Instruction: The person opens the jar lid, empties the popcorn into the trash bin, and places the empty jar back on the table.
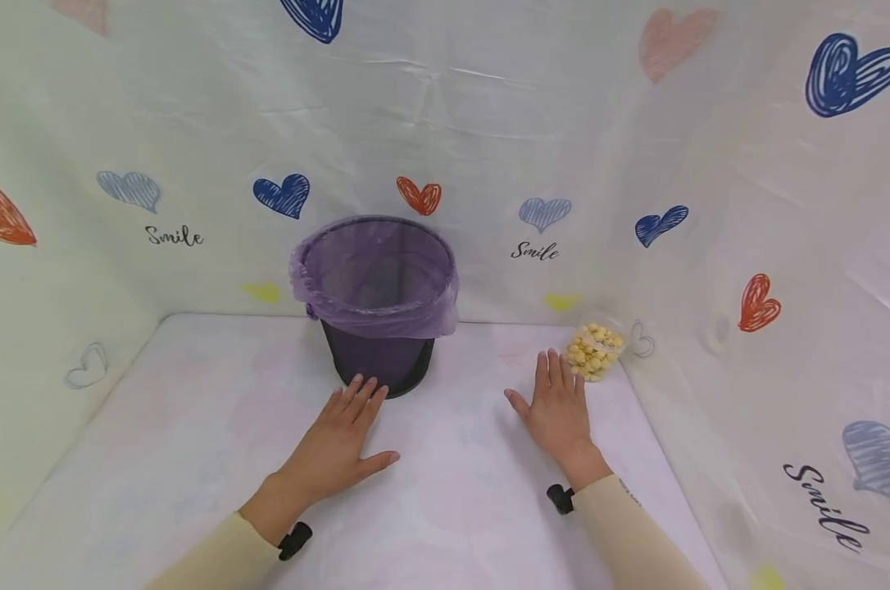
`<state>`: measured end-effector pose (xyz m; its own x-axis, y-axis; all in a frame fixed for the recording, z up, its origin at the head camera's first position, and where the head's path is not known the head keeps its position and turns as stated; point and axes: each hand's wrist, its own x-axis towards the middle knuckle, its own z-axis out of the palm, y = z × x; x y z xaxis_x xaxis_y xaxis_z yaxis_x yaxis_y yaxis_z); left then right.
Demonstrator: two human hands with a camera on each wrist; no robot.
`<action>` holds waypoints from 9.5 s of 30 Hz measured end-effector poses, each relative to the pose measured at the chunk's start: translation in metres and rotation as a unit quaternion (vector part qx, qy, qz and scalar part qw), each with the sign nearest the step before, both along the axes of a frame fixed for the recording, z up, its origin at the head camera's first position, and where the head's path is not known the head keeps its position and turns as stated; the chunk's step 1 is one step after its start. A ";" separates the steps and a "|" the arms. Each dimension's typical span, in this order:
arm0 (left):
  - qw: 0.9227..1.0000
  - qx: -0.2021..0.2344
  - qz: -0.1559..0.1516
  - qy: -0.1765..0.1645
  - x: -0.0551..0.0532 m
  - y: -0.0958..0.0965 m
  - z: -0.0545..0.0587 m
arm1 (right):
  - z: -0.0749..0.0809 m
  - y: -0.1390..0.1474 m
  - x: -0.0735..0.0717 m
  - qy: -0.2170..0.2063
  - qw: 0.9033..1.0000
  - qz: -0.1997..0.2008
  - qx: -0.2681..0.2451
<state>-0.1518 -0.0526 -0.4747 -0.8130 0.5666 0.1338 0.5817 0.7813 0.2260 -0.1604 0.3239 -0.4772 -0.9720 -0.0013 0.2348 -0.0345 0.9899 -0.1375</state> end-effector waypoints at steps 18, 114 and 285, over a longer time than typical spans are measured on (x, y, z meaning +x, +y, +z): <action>0.994 -0.042 -0.102 0.004 -0.018 0.107 -0.004 | 0.031 0.110 -0.048 -0.120 0.990 -0.070 -0.021; 0.997 0.024 -0.010 0.067 0.042 -0.069 0.003 | 0.004 -0.199 0.041 0.001 0.948 0.312 0.068; 0.991 -0.013 -0.009 0.136 -0.004 -0.023 -0.004 | 0.003 -0.171 0.005 0.061 0.924 0.377 0.030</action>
